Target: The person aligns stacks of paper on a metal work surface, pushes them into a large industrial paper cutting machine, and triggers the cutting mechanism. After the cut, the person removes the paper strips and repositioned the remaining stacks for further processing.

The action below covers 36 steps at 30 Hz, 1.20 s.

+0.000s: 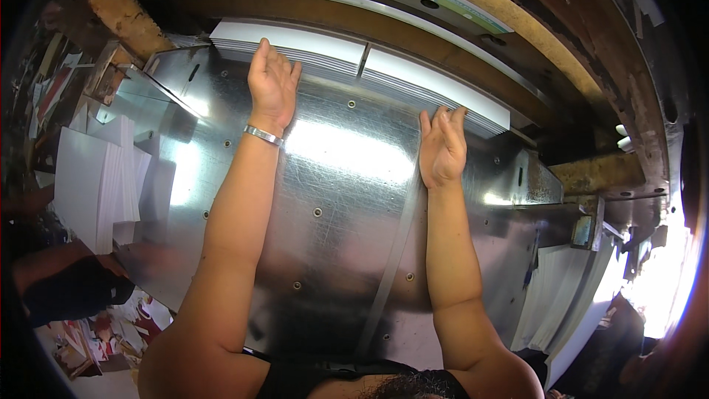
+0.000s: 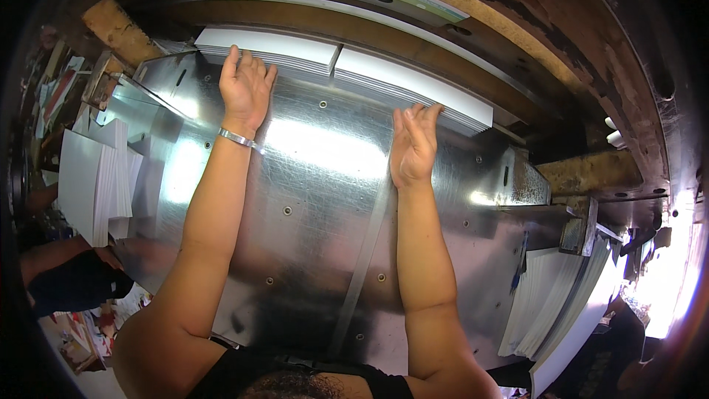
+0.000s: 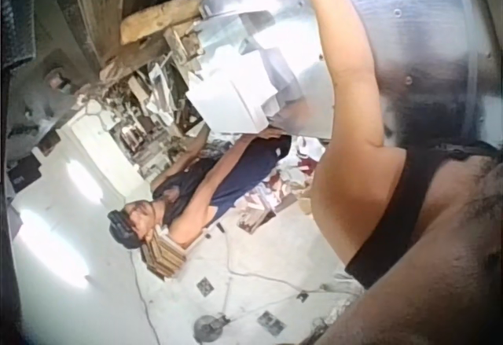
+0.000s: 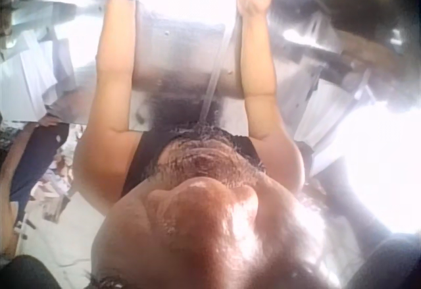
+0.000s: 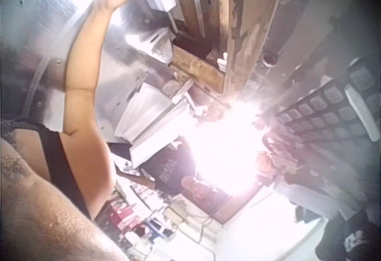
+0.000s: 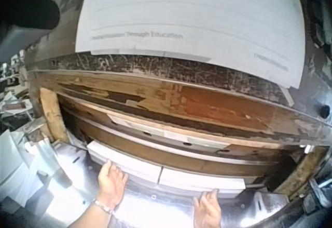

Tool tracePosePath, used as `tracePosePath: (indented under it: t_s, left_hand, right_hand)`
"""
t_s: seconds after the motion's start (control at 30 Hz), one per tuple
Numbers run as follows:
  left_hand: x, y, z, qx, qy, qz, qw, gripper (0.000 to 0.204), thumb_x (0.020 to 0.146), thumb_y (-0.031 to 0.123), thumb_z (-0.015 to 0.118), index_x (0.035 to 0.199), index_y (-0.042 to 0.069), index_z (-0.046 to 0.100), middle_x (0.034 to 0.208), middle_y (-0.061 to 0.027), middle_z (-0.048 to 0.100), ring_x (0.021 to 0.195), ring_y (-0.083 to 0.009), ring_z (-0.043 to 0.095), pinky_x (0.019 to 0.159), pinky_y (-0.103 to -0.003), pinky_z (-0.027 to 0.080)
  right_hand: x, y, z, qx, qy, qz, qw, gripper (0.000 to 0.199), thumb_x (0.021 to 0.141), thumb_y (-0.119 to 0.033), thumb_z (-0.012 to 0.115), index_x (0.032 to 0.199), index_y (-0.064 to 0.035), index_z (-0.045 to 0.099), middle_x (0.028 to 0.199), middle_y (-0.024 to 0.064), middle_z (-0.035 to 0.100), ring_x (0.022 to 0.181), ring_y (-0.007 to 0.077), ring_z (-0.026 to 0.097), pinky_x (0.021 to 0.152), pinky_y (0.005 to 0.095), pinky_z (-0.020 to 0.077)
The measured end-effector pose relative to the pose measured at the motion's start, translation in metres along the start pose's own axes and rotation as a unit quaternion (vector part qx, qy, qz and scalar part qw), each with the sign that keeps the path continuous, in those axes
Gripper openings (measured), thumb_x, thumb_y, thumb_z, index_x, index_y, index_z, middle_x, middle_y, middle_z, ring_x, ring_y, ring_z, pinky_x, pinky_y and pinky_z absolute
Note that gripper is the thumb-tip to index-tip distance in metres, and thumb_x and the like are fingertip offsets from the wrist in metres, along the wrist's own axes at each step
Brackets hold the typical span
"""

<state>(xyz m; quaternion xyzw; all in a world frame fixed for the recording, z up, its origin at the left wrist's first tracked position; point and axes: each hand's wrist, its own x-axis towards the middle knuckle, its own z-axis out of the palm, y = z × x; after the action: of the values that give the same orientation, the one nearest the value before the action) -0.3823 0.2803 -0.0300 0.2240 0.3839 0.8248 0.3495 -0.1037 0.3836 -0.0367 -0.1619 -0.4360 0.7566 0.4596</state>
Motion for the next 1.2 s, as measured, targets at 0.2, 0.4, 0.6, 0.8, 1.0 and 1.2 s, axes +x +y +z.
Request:
tracePosePath:
  t_s: [0.2,0.4,0.6,0.8,1.0,1.2]
  left_hand:
    - [-0.001,0.001,0.0,-0.006,0.006,0.001,1.0,0.104,0.098,0.059,0.042,0.152,-0.008,-0.016,0.164,-0.0241,-0.017,0.153,-0.0286,-0.017,0.123,-0.046,-0.002]
    - [-0.001,0.0,0.003,-0.009,0.03,0.0,1.0,0.099,0.098,0.057,0.043,0.154,-0.008,-0.006,0.165,-0.0226,-0.012,0.153,-0.028,-0.016,0.123,-0.049,-0.002]
    - [0.0,0.001,0.004,-0.047,0.062,-0.014,0.997,0.087,0.099,0.053,0.047,0.151,-0.009,0.015,0.165,-0.0194,0.002,0.154,-0.0276,-0.009,0.123,-0.05,-0.002]
    - [-0.006,0.001,0.0,-0.035,-0.002,0.013,0.999,0.101,0.1,0.048,0.048,0.152,-0.005,-0.021,0.162,-0.0188,-0.027,0.15,-0.0279,-0.025,0.123,-0.048,-0.002]
    - [-0.034,0.015,0.002,0.028,-0.03,0.006,0.999,0.101,0.1,0.044,0.052,0.152,-0.006,-0.018,0.164,-0.0225,-0.018,0.152,-0.0261,-0.019,0.124,-0.044,0.0]
    - [-0.195,0.048,-0.026,0.393,-0.155,-0.024,0.906,0.099,0.091,0.035,0.071,0.156,-0.008,0.01,0.163,-0.0271,0.014,0.153,-0.0353,0.014,0.123,-0.038,0.016]
  right_hand:
    - [0.0,0.003,0.0,0.005,0.017,0.001,1.0,0.099,0.098,-0.013,0.055,0.152,-0.0031,-0.028,0.162,0.0205,-0.026,0.149,0.0289,-0.029,0.122,0.0515,-0.0036]
    - [-0.002,0.005,0.008,0.017,0.053,-0.011,0.998,0.047,0.097,-0.014,0.054,0.136,-0.0119,0.028,0.106,0.0005,0.038,0.114,0.0097,0.04,0.123,0.0509,0.0047]
    - [-0.001,0.005,0.008,0.008,0.063,-0.024,0.998,0.047,0.098,-0.018,0.054,0.138,-0.0121,0.03,0.106,-0.0008,0.04,0.115,0.01,0.041,0.123,0.0505,0.0037]
    - [0.0,0.012,-0.009,0.001,-0.009,-0.053,0.999,0.038,0.099,-0.013,0.054,0.131,-0.0164,0.035,0.101,-0.003,0.041,0.106,0.0092,0.044,0.122,0.0518,0.0052]
    - [-0.007,0.007,-0.003,0.064,0.06,-0.011,0.996,0.07,0.096,-0.003,0.058,0.15,-0.0112,0.016,0.119,0.0032,0.039,0.114,0.0145,0.042,0.118,0.0413,0.0177]
    - [-0.153,-0.036,0.004,-0.383,-0.095,0.007,0.919,0.105,0.086,-0.017,0.073,0.159,-0.0035,-0.001,0.164,0.0215,0.017,0.152,0.0373,0.016,0.123,0.0467,0.0177]
